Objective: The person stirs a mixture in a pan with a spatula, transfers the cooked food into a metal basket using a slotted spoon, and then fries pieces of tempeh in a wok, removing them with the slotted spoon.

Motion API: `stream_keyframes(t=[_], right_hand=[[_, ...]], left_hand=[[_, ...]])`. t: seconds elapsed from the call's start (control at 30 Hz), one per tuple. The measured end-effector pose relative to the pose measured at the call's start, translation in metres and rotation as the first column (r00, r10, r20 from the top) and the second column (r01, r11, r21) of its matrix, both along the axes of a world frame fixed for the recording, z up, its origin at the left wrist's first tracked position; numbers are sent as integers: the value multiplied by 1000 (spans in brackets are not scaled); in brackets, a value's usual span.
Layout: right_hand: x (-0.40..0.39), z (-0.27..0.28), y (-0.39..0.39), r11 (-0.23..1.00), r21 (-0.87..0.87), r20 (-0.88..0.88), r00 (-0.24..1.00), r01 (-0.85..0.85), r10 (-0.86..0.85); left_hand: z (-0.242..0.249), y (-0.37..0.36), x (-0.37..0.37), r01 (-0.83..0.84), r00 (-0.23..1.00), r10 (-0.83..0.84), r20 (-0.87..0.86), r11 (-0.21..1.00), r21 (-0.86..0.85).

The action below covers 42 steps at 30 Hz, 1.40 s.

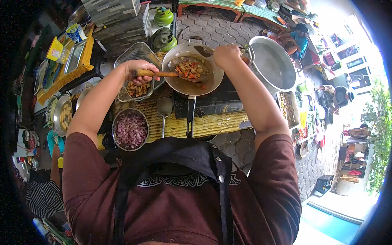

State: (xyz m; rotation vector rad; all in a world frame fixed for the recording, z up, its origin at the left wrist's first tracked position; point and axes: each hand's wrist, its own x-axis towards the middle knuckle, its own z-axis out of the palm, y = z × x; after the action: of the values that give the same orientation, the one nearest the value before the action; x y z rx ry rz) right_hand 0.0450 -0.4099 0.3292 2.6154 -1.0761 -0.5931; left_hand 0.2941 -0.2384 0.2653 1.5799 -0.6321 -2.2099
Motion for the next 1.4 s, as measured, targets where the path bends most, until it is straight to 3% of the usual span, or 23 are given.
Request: stream_keyframes(t=[0.1,0.13,0.4,0.57,0.83,0.9,0.97,1.03,1.1,1.17,1.23,1.27,1.4], right_hand=[[4,-23,7,997,-30,-47,997,-66,65],[5,-26,9,999,33,-39,999,-35,36],[-10,16,32,991,128,-43,998,-41,47],[-34,30,27,998,51,91,996,-26,21],[-59,12,9,993,44,103,989,106,-110],[-62,6,6,985,82,48,986,154,-158],[-63,3,7,980,106,49,983,171,-177],[-63,0,5,976,125,56,981,180,-188],[-64,-7,3,975,129,41,982,180,-186],[-68,-9,5,974,132,50,980,187,-195],[-71,-14,6,972,136,59,978,192,-201],[-73,-18,5,969,154,42,979,191,-199],[-80,-22,8,959,196,29,976,206,-216]], left_hand=[[6,-5,-3,-4,1000,3,29,999,41],[8,-8,-5,5,999,-8,52,999,54],[0,-11,-4,9,1000,-9,8,999,41],[-14,14,-12,-64,996,69,52,993,-94],[-31,51,-11,-151,986,164,27,954,-260],[-20,52,-7,-137,986,156,53,955,-263],[-3,50,-5,-36,960,111,258,960,-279],[-5,39,8,0,963,75,260,961,-277],[7,31,5,84,928,23,373,960,-268],[15,24,7,97,918,-12,396,976,-197],[10,14,14,233,851,-137,508,964,-131],[31,16,-1,238,837,-147,527,965,-109],[13,4,-8,233,867,-188,462,972,-42]])
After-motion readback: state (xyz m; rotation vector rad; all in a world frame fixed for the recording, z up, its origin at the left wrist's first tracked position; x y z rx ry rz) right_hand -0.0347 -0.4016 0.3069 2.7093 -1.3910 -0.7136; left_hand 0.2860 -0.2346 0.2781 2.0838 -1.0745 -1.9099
